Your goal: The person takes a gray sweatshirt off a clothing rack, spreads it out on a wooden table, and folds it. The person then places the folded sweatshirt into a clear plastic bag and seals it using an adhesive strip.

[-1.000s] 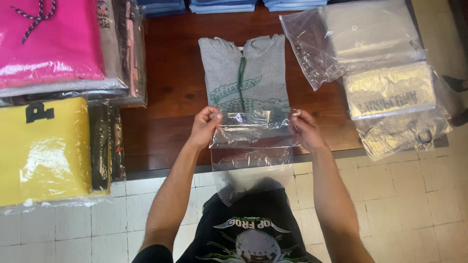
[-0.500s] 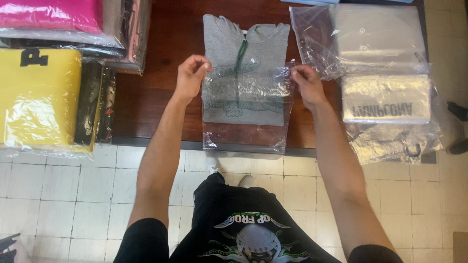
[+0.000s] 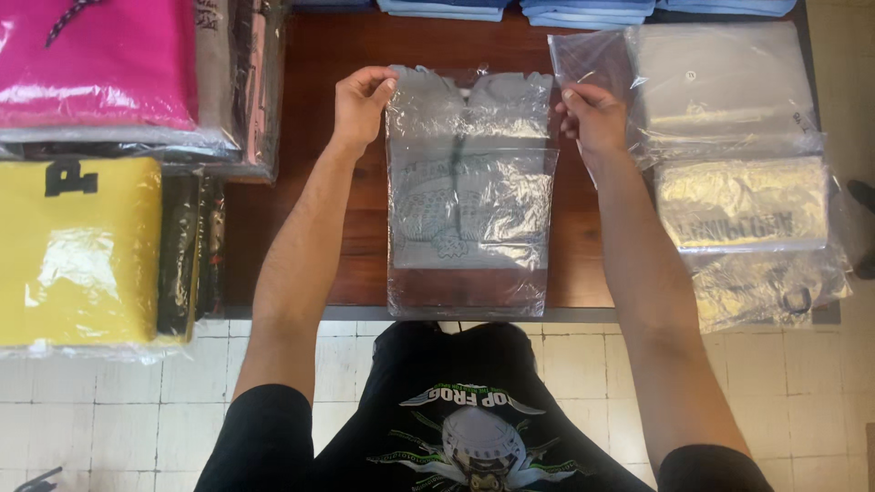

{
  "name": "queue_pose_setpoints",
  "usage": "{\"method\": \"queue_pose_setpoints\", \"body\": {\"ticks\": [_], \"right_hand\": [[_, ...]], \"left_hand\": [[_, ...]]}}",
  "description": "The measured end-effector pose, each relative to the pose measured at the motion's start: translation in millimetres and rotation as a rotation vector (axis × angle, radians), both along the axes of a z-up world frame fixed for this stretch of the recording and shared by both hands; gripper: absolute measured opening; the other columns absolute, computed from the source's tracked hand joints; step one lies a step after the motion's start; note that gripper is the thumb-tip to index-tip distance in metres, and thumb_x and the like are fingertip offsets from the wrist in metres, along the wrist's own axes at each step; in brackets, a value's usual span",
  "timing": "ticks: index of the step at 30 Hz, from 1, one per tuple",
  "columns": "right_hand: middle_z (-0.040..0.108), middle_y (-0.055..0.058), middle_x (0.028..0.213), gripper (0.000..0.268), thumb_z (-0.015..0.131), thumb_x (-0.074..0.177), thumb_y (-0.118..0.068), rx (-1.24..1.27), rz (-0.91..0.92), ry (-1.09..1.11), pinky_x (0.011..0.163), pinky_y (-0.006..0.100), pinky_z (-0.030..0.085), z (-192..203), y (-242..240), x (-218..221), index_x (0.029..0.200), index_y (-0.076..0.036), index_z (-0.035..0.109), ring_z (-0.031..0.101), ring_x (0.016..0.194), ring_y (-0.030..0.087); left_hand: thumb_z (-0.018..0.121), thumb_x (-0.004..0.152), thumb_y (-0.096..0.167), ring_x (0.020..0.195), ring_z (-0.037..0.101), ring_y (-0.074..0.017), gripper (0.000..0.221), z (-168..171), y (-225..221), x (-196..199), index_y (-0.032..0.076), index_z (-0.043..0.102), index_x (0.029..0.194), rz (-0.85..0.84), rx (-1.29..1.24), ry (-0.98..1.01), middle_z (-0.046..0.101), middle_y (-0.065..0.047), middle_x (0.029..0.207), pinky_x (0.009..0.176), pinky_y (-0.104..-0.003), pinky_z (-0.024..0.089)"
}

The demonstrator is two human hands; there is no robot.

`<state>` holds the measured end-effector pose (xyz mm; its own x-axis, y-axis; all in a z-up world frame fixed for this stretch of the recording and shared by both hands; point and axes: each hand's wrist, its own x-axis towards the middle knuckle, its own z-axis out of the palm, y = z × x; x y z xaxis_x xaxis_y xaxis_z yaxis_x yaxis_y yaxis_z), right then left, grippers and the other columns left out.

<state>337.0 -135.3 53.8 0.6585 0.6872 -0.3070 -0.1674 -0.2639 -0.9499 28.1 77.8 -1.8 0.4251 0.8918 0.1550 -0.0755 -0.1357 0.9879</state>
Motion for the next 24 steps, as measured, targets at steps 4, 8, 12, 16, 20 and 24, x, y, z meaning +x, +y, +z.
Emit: {"method": "queue_pose_setpoints", "body": {"ticks": [4, 8, 12, 16, 20, 24], "right_hand": [[0.076, 0.003, 0.092, 0.016, 0.068, 0.102, -0.011, -0.033, -0.002, -0.008, 0.048, 0.019, 0.049, 6, 19, 12, 0.116, -0.015, 0.076, 0.063, 0.058, 0.009], [0.077, 0.005, 0.088, 0.013, 0.07, 0.101, -0.011, 0.021, -0.021, 0.025, 0.044, 0.02, 0.043, -1, 34, 22, 0.114, -0.012, 0.075, 0.063, 0.055, 0.011], [0.077, 0.003, 0.09, 0.016, 0.069, 0.102, -0.009, -0.032, -0.008, 0.034, 0.046, 0.018, 0.046, -3, 45, 29, 0.116, -0.014, 0.075, 0.063, 0.057, 0.008], [0.076, 0.005, 0.089, 0.018, 0.069, 0.101, -0.007, -0.002, 0.002, 0.048, 0.045, 0.019, 0.044, -12, 53, 35, 0.117, -0.011, 0.075, 0.063, 0.056, 0.01], [0.075, 0.007, 0.084, 0.015, 0.072, 0.099, -0.009, 0.021, 0.015, 0.08, 0.043, 0.019, 0.042, -33, 60, 46, 0.113, -0.011, 0.075, 0.062, 0.054, 0.011], [0.073, 0.005, 0.079, 0.009, 0.074, 0.098, -0.01, 0.035, 0.02, 0.05, 0.043, 0.019, 0.039, -59, 69, 55, 0.106, -0.014, 0.076, 0.059, 0.053, 0.009]], "left_hand": [[0.07, 0.098, 0.0, 0.065, 0.054, -0.0066, 0.013, 2, 21, 12, 0.01, 0.078, 0.101, -0.036, -0.02, 0.023, 0.07, 0.001, 0.081, 0.066, -0.021, 0.05], [0.069, 0.097, 0.003, 0.067, 0.054, -0.0067, 0.013, 5, 33, 20, 0.011, 0.078, 0.1, -0.042, -0.022, 0.074, 0.065, 0.003, 0.076, 0.069, -0.021, 0.051], [0.07, 0.096, -0.001, 0.068, 0.053, -0.0052, 0.013, -20, 53, 30, 0.008, 0.079, 0.101, -0.033, -0.043, -0.01, 0.068, 0.002, 0.079, 0.064, -0.019, 0.047], [0.069, 0.098, 0.0, 0.068, 0.052, -0.0045, 0.015, -1, 51, 31, 0.011, 0.079, 0.101, -0.011, -0.083, 0.062, 0.066, 0.004, 0.078, 0.065, -0.018, 0.048], [0.068, 0.098, 0.002, 0.066, 0.05, -0.0039, 0.015, -3, 55, 32, 0.011, 0.079, 0.1, -0.005, -0.105, 0.101, 0.064, 0.005, 0.075, 0.065, -0.019, 0.045], [0.07, 0.096, 0.003, 0.067, 0.055, -0.0041, 0.014, -30, 69, 31, 0.013, 0.08, 0.101, -0.003, -0.117, 0.122, 0.073, 0.004, 0.084, 0.067, -0.018, 0.051]]}}
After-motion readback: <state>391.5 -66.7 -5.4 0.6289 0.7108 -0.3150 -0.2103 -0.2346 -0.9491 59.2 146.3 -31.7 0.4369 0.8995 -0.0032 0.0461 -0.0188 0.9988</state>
